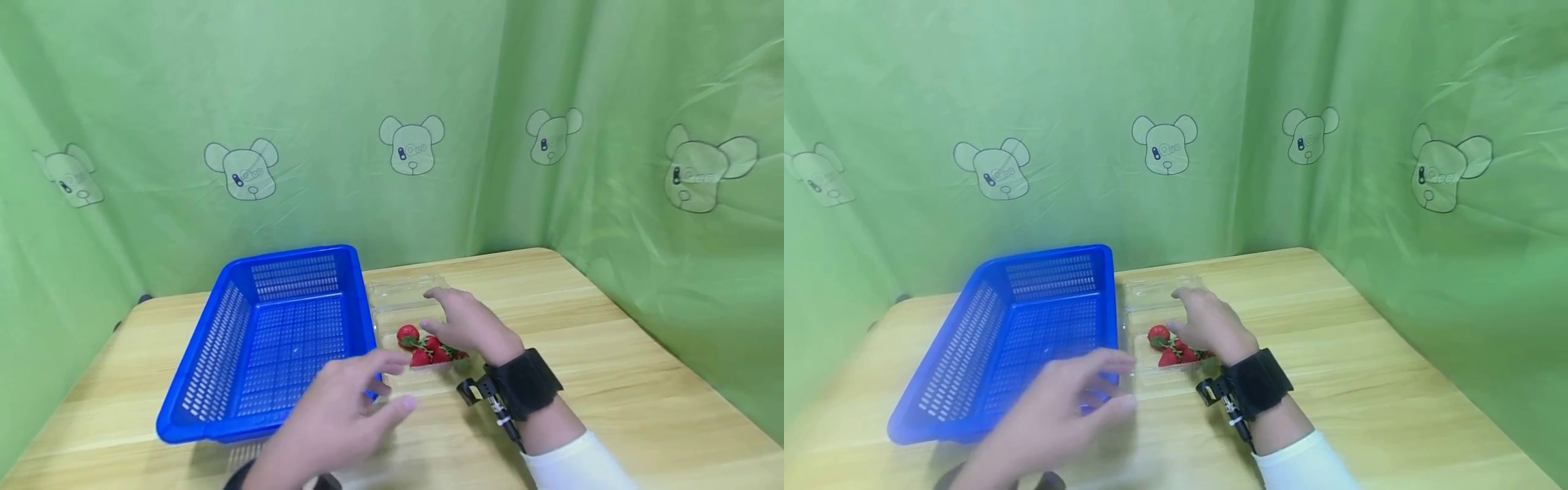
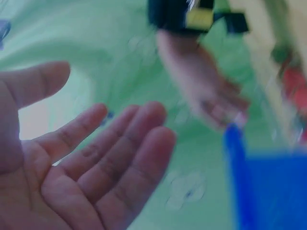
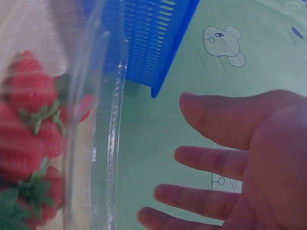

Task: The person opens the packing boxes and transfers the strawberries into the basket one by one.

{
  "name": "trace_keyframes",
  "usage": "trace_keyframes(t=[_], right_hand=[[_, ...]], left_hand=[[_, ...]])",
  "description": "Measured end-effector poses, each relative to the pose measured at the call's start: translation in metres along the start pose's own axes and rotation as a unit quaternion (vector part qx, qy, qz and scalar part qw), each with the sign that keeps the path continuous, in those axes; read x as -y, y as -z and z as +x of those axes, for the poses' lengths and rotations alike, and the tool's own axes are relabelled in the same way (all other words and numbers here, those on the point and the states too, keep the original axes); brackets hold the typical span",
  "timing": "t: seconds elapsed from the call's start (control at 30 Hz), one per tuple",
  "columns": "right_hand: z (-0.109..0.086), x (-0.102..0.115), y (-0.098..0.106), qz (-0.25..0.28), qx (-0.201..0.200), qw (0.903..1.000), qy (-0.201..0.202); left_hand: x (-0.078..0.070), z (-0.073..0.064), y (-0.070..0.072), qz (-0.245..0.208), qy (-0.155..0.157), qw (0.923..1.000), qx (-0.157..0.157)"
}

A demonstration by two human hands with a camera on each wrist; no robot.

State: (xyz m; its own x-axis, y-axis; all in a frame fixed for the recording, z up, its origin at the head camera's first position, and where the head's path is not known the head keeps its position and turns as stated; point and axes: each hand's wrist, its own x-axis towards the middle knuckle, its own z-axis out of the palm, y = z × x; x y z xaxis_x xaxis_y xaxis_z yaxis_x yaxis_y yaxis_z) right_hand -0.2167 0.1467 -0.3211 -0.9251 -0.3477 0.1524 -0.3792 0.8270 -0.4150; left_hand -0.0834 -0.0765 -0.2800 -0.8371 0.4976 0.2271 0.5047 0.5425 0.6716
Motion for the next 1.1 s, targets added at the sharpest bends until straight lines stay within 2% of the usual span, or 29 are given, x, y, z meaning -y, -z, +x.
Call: trace_keyframes(t=[0.03, 0.13, 0.27, 0.37, 0.5, 0.67, 0.73, 0.8, 0.87, 0.97, 1.1], right_hand=[[0.001, 0.001, -0.001, 0.005, 0.008, 0.9999, -0.006], [0.005, 0.002, -0.006, 0.008, 0.031, 0.9992, -0.025], [0.008, -0.001, -0.014, -0.003, 0.048, 0.9984, -0.028], [0.01, -0.004, -0.019, -0.006, 0.052, 0.9983, -0.027], [0.012, -0.008, -0.024, 0.0, 0.052, 0.9985, -0.018], [0.015, -0.011, -0.03, 0.002, 0.053, 0.9986, -0.003], [0.015, -0.011, -0.032, 0.0, 0.053, 0.9986, -0.004], [0.016, -0.011, -0.035, -0.004, 0.052, 0.9986, -0.005], [0.017, -0.011, -0.038, -0.009, 0.049, 0.9988, -0.001], [0.019, -0.01, -0.042, -0.012, 0.045, 0.9989, 0.006], [0.02, -0.009, -0.045, -0.013, 0.039, 0.999, 0.015]], left_hand=[[0.001, -0.002, 0.007, 0.013, 0.01, 0.9998, -0.008], [0.005, -0.007, 0.026, 0.054, 0.067, 0.9952, -0.046], [0.011, -0.015, 0.05, 0.1, 0.133, 0.9814, -0.095], [0.023, -0.026, 0.074, 0.12, 0.132, 0.9778, -0.11], [0.053, -0.05, 0.113, 0.118, 0.143, 0.9715, -0.147], [0.099, -0.084, 0.156, 0.126, 0.215, 0.9452, -0.211], [0.116, -0.092, 0.166, 0.119, 0.233, 0.9401, -0.218], [0.131, -0.096, 0.172, 0.095, 0.237, 0.9424, -0.216], [0.143, -0.097, 0.175, 0.062, 0.234, 0.9497, -0.199], [0.161, -0.097, 0.177, 0.011, 0.229, 0.9608, -0.155], [0.184, -0.1, 0.175, -0.012, 0.209, 0.9737, -0.09]])
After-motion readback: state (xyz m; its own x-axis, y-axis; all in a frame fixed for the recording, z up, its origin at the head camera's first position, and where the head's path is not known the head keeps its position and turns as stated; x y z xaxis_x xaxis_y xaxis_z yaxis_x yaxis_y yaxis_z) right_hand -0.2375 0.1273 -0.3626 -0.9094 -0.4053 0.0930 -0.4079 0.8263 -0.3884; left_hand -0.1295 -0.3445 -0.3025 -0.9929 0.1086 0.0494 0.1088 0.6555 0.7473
